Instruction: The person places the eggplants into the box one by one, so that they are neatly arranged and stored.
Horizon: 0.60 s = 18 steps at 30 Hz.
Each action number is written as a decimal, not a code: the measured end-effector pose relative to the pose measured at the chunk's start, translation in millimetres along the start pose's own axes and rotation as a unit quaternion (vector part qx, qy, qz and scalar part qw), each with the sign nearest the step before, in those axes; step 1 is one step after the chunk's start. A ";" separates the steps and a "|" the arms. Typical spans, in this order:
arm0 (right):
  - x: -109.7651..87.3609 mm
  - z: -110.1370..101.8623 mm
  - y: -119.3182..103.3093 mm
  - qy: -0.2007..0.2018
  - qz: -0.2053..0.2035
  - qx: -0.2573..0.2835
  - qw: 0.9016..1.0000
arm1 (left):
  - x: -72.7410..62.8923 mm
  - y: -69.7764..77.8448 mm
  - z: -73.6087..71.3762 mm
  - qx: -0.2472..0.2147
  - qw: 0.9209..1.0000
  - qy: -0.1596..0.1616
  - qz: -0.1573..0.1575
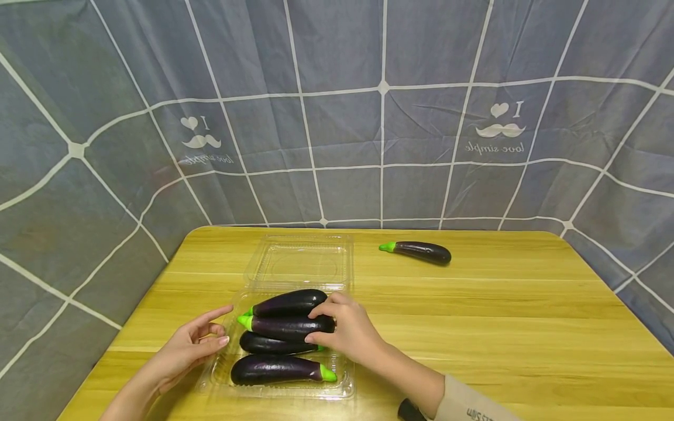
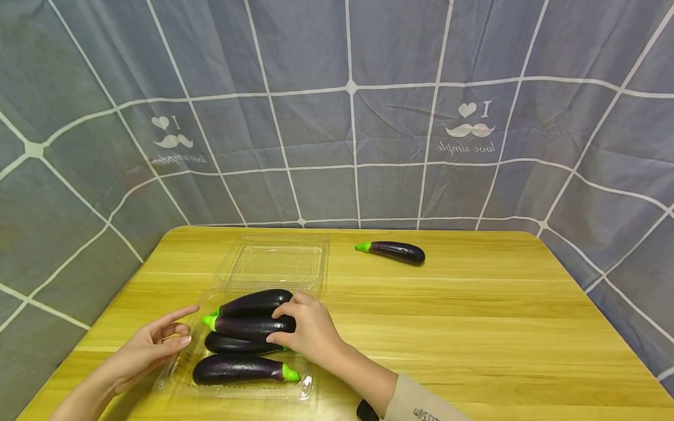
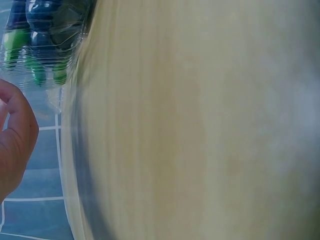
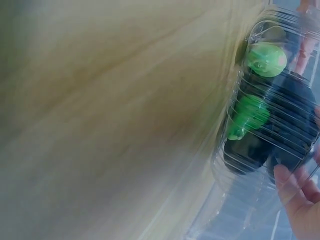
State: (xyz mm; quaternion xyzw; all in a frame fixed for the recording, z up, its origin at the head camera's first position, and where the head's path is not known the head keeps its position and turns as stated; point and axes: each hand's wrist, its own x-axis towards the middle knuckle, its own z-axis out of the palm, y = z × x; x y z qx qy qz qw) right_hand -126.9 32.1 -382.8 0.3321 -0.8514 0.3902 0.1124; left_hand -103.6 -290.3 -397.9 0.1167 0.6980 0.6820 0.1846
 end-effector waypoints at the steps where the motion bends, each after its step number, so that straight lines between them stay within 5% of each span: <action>1: 0.0 0.2 -0.3 0.000 0.002 0.002 1.000 | 0.0 0.0 0.0 -0.001 1.000 0.000 0.000; 18: -1.9 -0.1 0.1 -0.002 0.014 0.025 1.000 | -0.2 0.1 0.3 -0.001 1.000 -0.001 0.000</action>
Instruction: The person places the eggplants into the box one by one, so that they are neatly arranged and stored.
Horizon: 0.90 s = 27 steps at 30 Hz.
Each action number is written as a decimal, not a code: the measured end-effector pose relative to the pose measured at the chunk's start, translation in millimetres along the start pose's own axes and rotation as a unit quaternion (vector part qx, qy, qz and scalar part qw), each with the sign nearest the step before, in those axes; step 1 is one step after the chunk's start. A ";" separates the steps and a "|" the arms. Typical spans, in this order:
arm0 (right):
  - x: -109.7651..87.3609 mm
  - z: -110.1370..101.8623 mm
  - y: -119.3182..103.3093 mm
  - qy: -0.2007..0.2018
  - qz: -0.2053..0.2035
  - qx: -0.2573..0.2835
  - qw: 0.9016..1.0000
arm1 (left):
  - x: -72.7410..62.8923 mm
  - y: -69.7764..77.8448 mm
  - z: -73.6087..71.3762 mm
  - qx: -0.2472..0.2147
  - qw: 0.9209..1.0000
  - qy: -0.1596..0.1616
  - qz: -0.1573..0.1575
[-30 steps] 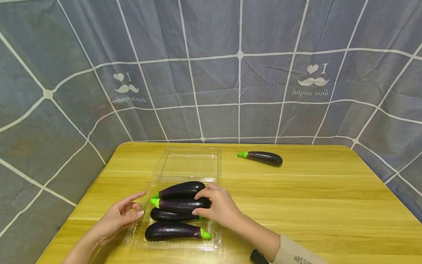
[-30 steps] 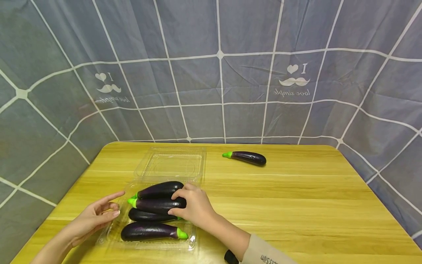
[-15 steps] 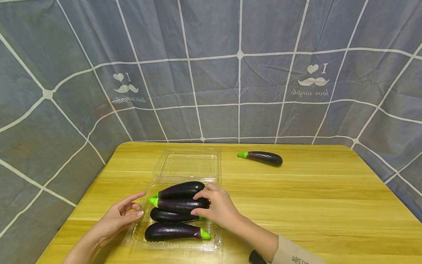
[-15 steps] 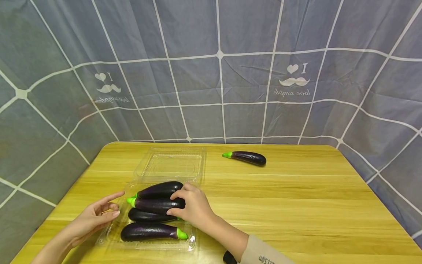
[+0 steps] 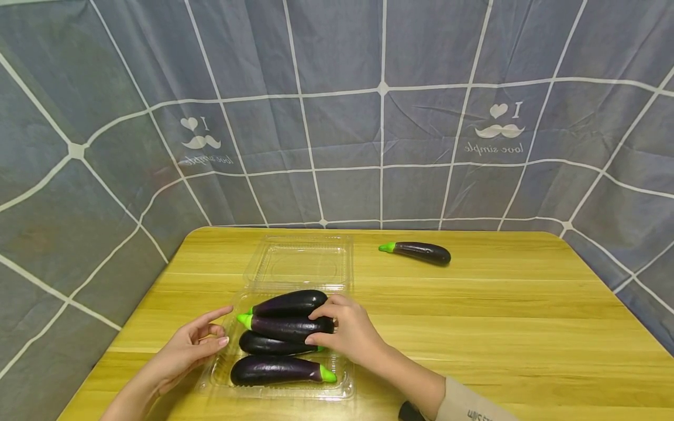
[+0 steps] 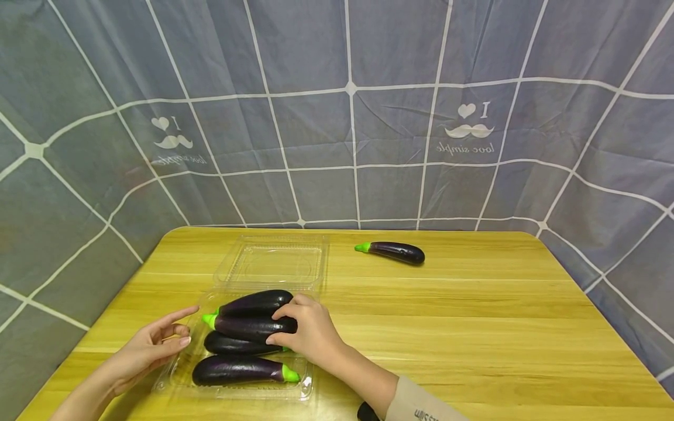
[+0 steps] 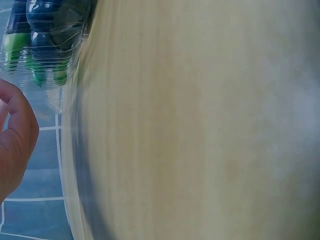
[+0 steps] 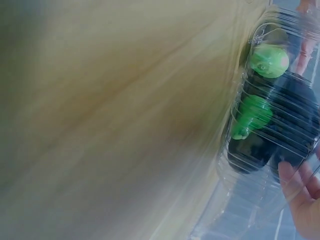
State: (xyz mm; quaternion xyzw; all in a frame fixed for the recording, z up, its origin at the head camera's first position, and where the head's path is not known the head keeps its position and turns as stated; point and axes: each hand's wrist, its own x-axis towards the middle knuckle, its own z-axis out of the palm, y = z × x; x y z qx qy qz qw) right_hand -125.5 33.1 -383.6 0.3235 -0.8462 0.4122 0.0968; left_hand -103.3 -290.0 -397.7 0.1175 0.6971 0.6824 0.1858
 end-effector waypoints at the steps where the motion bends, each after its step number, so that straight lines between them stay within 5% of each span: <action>1: -0.2 -0.4 0.0 -0.003 0.003 0.003 1.000 | 0.0 0.0 0.1 0.000 1.000 0.002 -0.001; 27: -4.5 -17.9 8.9 -0.036 0.037 0.111 0.992 | -0.3 0.5 0.8 0.010 1.000 0.008 -0.005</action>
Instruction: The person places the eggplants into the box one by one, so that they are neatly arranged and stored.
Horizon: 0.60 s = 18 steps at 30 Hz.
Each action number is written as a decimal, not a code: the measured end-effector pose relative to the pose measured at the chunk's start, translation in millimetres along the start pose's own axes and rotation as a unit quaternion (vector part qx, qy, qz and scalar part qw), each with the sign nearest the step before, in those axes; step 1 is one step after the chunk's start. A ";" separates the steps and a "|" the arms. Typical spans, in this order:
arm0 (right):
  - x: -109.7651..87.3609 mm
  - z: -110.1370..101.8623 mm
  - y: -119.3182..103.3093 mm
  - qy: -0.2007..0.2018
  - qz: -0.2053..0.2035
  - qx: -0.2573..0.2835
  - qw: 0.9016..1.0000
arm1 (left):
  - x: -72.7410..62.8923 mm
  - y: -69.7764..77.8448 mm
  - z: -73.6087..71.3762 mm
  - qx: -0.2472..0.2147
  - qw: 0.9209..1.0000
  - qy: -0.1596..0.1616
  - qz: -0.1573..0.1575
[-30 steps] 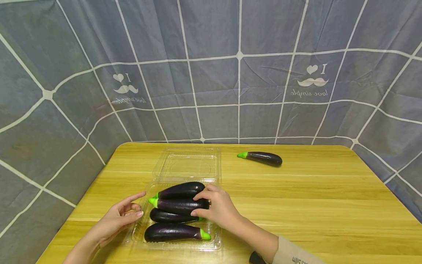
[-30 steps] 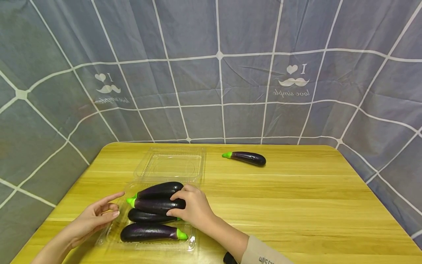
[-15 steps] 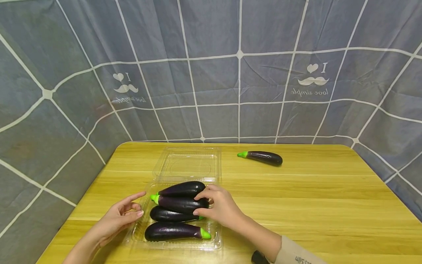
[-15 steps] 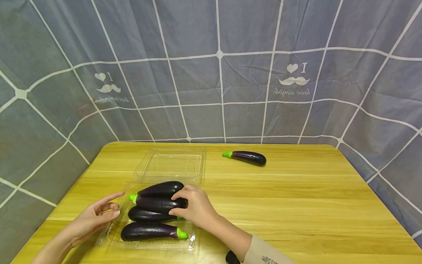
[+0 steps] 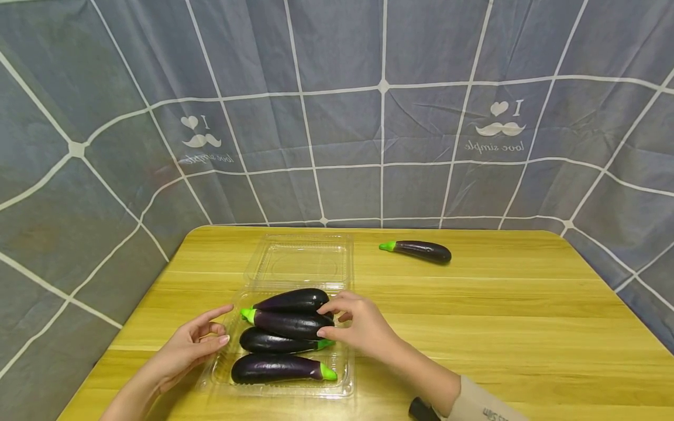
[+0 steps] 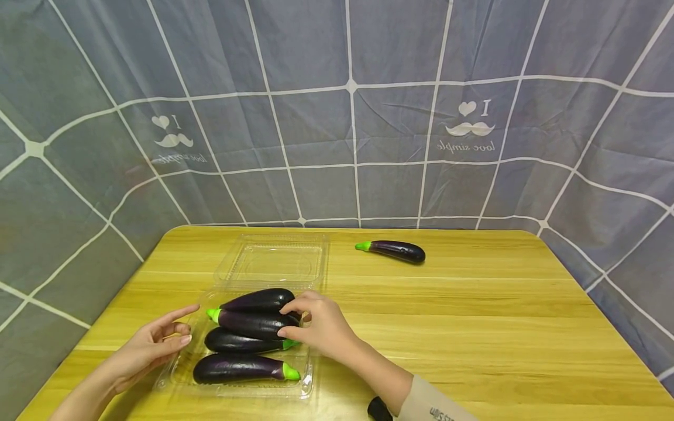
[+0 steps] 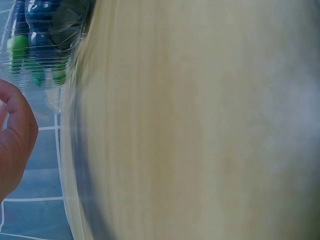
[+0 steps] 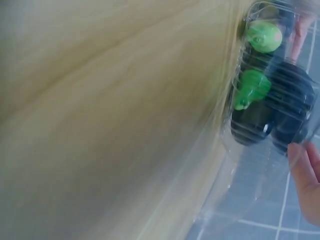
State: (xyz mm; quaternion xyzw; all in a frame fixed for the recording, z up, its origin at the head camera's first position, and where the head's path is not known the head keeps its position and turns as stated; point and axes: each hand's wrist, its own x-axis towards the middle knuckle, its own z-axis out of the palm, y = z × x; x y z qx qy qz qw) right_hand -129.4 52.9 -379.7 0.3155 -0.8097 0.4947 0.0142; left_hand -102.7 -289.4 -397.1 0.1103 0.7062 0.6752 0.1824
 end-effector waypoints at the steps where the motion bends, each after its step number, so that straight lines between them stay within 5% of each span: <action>1: -0.6 -1.6 0.6 0.001 0.004 0.007 1.000 | 0.0 0.1 0.0 0.000 1.000 0.000 0.000; 18: -8.9 -25.9 8.2 0.024 0.017 0.034 0.999 | 0.5 -0.9 -0.2 -0.020 1.000 -0.009 0.014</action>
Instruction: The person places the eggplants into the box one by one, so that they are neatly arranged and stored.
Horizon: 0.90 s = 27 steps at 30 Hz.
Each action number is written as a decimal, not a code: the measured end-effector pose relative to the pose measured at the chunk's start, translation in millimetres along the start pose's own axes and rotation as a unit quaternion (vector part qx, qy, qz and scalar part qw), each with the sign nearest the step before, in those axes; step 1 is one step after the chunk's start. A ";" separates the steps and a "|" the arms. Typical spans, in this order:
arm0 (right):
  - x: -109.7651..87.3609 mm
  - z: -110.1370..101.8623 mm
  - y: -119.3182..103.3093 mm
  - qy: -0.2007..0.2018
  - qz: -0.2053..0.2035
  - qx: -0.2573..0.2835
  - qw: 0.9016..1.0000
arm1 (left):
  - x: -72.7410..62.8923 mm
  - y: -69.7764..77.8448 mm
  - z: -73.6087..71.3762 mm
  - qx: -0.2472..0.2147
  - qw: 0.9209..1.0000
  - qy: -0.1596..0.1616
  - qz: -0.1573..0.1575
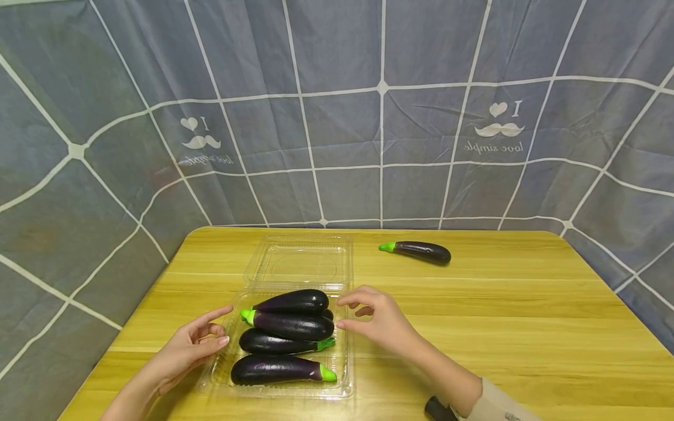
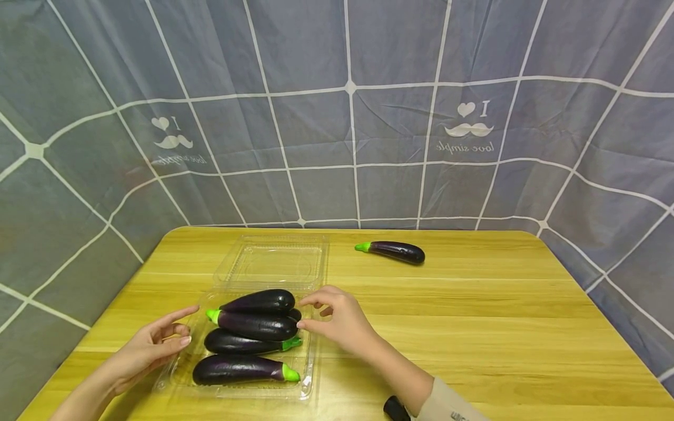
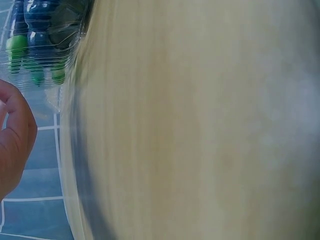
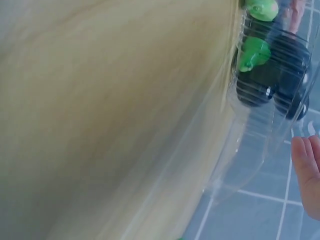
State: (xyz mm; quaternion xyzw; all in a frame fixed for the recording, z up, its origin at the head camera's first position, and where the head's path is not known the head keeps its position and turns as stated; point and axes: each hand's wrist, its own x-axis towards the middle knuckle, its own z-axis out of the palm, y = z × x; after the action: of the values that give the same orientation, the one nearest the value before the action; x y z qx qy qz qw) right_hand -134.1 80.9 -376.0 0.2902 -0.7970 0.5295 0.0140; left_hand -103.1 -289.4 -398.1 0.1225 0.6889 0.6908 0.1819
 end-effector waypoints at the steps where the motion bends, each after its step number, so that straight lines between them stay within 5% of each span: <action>1: -0.3 -1.5 0.6 0.002 0.000 -0.002 1.000 | 0.0 0.0 0.0 -0.001 1.000 -0.001 0.001; 27: -12.1 -44.9 12.7 0.063 0.025 -0.060 0.996 | -0.5 0.3 -1.2 -0.006 1.000 -0.007 0.000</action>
State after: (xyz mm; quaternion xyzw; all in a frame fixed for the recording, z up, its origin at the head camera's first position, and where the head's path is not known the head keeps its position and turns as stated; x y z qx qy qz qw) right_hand -142.9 128.0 -370.9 0.2347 -0.8322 0.4977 0.0680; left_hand -103.2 -290.7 -397.7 0.1263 0.6834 0.6941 0.1875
